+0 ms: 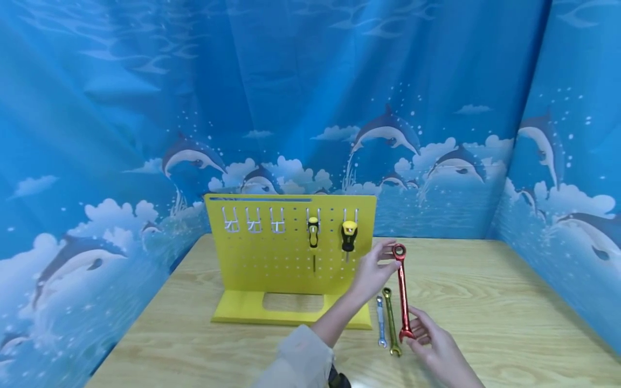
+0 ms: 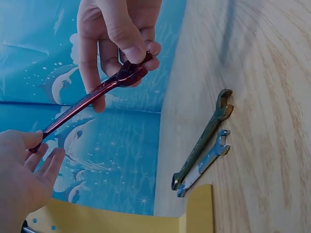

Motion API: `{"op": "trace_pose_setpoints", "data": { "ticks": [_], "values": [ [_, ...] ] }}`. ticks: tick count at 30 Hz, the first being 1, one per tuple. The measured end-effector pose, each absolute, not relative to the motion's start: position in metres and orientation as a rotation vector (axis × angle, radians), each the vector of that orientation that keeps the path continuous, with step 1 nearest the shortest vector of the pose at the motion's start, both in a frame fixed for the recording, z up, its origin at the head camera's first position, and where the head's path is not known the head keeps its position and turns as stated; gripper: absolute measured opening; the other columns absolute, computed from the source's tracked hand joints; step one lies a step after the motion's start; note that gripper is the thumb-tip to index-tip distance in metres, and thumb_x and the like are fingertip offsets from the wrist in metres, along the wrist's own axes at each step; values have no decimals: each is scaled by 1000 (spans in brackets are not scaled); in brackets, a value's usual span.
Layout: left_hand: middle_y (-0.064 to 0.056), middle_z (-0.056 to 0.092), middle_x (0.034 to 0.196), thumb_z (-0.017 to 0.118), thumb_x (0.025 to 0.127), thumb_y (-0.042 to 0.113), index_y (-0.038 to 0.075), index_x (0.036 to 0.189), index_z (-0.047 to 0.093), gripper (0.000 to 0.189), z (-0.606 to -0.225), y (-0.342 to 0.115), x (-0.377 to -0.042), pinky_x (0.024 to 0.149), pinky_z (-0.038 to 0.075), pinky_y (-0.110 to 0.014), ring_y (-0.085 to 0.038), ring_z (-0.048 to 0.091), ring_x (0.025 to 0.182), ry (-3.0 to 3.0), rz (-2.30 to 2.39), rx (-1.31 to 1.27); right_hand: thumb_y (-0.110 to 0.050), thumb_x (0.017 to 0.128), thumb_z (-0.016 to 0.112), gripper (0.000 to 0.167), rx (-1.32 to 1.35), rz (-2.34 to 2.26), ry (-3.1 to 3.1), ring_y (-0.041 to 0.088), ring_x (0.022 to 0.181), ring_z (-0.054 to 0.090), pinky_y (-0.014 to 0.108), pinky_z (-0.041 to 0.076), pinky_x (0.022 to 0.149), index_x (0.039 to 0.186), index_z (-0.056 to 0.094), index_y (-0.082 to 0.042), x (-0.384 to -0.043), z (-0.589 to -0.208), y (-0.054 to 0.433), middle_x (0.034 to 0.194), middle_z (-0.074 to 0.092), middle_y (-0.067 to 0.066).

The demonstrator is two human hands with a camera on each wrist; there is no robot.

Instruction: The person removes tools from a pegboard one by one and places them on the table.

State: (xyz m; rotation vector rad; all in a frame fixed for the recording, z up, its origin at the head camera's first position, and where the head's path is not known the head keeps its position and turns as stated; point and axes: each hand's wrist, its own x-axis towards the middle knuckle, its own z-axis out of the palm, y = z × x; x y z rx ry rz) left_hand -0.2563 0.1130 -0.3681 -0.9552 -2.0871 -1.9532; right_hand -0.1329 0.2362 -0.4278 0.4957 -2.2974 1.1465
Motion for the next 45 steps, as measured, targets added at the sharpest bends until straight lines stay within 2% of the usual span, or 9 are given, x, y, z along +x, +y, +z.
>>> {"op": "trace_pose_setpoints", "data": {
  "ticks": [6,11,16,20,31,38,42,45],
  "values": [
    [-8,61,113,66,82,0,7,126,53,47,-382,118,-262,82,48,-21,-11,56,102,-2200,-1905,-958,18,65,65,53,442,1199,-2338,4,66,53,24,49,55,115,49,15,-134,-437,241,80,57,0],
    [-10,58,120,67,81,3,6,129,49,51,-397,121,-268,90,44,-26,-17,53,110,-2289,-1758,-998,16,65,66,54,345,1259,-2405,6,67,53,24,50,57,117,49,14,-135,-446,245,82,55,0],
    [-6,54,125,69,82,10,10,131,48,54,-412,120,-272,96,39,-31,-20,49,115,-2401,-1687,-959,10,68,69,56,280,1237,-2514,11,70,56,25,52,64,120,47,14,-136,-451,248,85,58,3],
    [-4,53,127,69,82,13,12,132,47,55,-424,121,-275,100,34,-36,-20,46,118,-2454,-1670,-942,11,69,66,57,220,1299,-2584,12,72,56,24,51,67,122,45,13,-136,-454,249,85,58,4],
    [-6,49,130,69,82,15,10,135,44,59,-450,125,-281,100,35,-33,-20,43,120,-2503,-1683,-964,12,67,62,58,105,1384,-2672,14,71,53,22,48,65,123,44,15,-136,-460,250,82,56,4],
    [-11,49,130,68,83,16,4,134,44,57,-455,126,-281,101,34,-35,-24,43,120,-2505,-1652,-974,15,65,61,55,74,1407,-2605,8,69,50,22,48,63,118,48,18,-137,-460,248,81,55,4],
    [-11,49,130,67,84,17,4,133,44,57,-459,128,-282,100,35,-38,-25,43,120,-2518,-1636,-988,15,65,61,52,77,1397,-2596,9,68,50,22,48,62,115,49,18,-136,-461,251,81,54,5],
    [-10,48,131,67,83,19,5,134,45,57,-461,130,-283,103,30,-42,-26,37,125,-2555,-1635,-978,14,67,61,48,102,1387,-2594,11,68,50,22,48,61,113,51,19,-136,-461,253,80,52,5]
  ]
}}
